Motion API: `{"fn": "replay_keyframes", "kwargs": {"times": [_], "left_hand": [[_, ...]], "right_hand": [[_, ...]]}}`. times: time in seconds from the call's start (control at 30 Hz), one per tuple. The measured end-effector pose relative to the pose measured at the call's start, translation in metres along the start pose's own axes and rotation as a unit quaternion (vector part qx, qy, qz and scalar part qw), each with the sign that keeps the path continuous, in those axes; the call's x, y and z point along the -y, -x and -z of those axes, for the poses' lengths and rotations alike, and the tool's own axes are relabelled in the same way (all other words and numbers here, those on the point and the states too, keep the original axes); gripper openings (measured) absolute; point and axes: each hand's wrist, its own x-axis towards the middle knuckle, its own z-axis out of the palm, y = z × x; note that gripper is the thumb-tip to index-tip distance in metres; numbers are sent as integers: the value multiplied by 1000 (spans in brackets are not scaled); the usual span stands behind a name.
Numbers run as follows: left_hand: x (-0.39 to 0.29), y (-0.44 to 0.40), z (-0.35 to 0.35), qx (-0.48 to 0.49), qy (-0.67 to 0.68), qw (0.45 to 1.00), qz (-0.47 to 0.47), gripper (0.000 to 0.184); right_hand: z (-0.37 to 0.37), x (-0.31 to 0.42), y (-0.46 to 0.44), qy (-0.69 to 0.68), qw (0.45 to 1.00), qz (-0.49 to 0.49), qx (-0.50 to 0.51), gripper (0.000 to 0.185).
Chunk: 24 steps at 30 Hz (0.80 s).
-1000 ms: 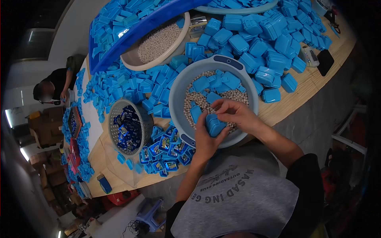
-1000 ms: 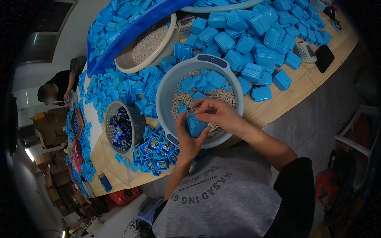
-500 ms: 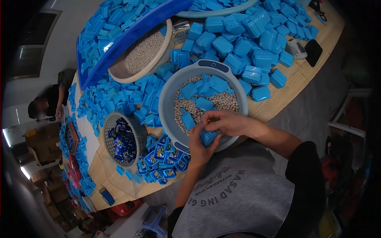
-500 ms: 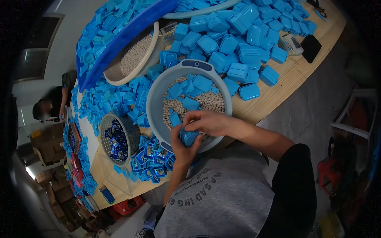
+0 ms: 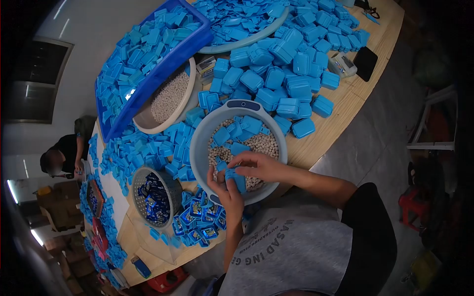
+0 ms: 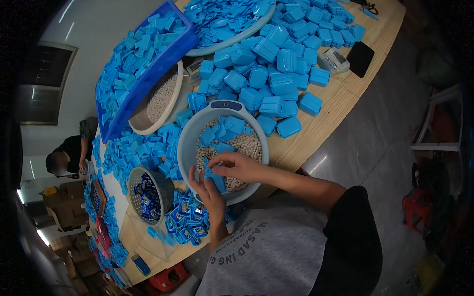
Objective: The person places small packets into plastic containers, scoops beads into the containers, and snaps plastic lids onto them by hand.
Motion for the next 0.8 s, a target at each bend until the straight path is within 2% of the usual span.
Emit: {"fn": "replay_keyframes", "kwargs": {"times": [0.1, 0.3, 0.4, 0.47, 0.5, 0.53, 0.57, 0.63, 0.67, 0.73, 0.8], "left_hand": [[-2, -2, -4, -29, -9, 999, -27, 48], [5, 2, -4, -9, -2, 997, -79, 53], [3, -9, -8, -44, -61, 987, -141, 44], [4, -13, 0, -2, -115, 988, -101, 33], [6, -12, 6, 16, -144, 987, -75, 28], [8, -12, 7, -19, -135, 988, -66, 20], [8, -13, 12, -17, -198, 976, -85, 21], [5, -20, 20, -9, -318, 940, -125, 22], [7, -22, 22, 6, -332, 939, -93, 25], [13, -22, 23, 31, -417, 900, -120, 27], [15, -21, 20, 41, -467, 875, -123, 27]], "right_hand": [[-6, 5, 10, 176, 982, 65, -18, 37], [0, 13, 13, 207, 977, 58, 4, 44], [22, 30, 11, 144, 979, 107, -96, 43], [52, 50, 11, 167, 940, 181, -235, 42], [72, 60, 9, 253, 897, 223, -286, 39], [93, 64, 6, 333, 847, 247, -333, 39], [110, 65, 4, 410, 786, 269, -377, 39], [129, 65, 0, 469, 729, 262, -425, 39], [135, 62, -1, 501, 701, 263, -433, 39], [144, 58, -4, 563, 643, 266, -446, 38], [143, 59, -3, 584, 616, 252, -466, 38]]}}
